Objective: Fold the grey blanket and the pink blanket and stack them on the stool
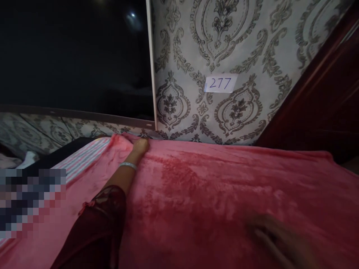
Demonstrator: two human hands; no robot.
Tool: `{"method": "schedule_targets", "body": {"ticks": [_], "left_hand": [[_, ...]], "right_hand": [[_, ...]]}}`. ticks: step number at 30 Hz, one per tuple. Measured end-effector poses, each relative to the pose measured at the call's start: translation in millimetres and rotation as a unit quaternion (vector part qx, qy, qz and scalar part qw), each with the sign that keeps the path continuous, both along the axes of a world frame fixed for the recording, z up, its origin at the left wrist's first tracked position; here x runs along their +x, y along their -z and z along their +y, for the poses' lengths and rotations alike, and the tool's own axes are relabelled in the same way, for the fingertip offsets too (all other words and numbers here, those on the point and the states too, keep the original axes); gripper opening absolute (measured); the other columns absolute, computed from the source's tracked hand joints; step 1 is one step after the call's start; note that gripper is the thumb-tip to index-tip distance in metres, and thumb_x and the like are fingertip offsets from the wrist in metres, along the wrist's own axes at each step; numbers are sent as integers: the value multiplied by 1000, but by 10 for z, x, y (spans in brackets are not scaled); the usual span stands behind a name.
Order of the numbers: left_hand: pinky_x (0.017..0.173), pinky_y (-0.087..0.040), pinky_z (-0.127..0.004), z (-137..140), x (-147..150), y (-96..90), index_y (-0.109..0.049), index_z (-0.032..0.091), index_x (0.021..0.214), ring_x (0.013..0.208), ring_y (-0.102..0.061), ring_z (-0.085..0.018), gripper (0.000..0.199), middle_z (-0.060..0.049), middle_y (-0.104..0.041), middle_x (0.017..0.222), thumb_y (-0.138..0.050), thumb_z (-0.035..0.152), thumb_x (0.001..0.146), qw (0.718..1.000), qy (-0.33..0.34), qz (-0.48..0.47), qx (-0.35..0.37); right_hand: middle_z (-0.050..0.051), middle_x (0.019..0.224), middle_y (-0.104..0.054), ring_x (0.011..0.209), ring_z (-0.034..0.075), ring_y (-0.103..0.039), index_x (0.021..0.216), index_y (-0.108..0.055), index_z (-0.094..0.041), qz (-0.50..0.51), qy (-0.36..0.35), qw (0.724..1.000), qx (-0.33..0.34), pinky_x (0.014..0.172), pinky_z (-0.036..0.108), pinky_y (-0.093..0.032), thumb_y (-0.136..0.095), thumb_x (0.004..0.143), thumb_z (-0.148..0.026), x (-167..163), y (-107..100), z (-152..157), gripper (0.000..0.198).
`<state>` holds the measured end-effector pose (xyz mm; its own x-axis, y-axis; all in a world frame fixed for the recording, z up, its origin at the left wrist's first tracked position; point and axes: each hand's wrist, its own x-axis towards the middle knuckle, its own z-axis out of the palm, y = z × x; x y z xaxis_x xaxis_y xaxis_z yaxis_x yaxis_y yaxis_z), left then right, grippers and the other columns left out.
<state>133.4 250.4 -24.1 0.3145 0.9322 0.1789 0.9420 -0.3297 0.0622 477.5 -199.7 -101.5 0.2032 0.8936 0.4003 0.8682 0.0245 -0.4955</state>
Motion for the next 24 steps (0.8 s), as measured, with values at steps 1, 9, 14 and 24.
{"method": "schedule_targets", "body": {"ticks": [1, 9, 14, 24], "left_hand": [[100, -49, -42, 33, 37, 8, -69, 3, 123, 113, -68, -34, 40, -27, -71, 119, -48, 10, 90, 1000, -7, -2, -8], [96, -50, -42, 175, 277, 40, -63, 4, 128, 114, -68, -34, 44, -26, -72, 116, -37, 8, 93, 997, -67, -35, 29], [95, -50, -38, 315, 413, 137, -67, 7, 122, 112, -67, -31, 43, -23, -71, 121, -34, 15, 96, 995, -74, -46, 51], [105, -45, -40, 67, 555, 165, -70, 14, 119, 117, -61, -29, 42, -16, -69, 120, -45, 37, 96, 987, 127, -23, 93]], "right_hand": [[10, 95, -77, 83, 32, -73, 104, -78, -32, 6, -3, 1000, 2, 71, 46, -63, -51, 93, -50, 130, -112, 219, 34], [13, 109, -75, 90, 26, -71, 119, -71, -17, 18, 72, 996, 46, 78, 39, -59, -49, 90, -37, 1074, -446, 1862, 42], [19, 126, -69, 114, 32, -63, 125, -69, -11, -107, 125, 986, 6, 101, 44, -50, -52, 90, -28, 1386, -195, 2446, 42], [13, 116, -71, 111, 30, -59, 114, -76, -19, -199, 181, 962, -52, 93, 40, -47, -50, 97, -29, 1655, 95, 2650, 33]]}}
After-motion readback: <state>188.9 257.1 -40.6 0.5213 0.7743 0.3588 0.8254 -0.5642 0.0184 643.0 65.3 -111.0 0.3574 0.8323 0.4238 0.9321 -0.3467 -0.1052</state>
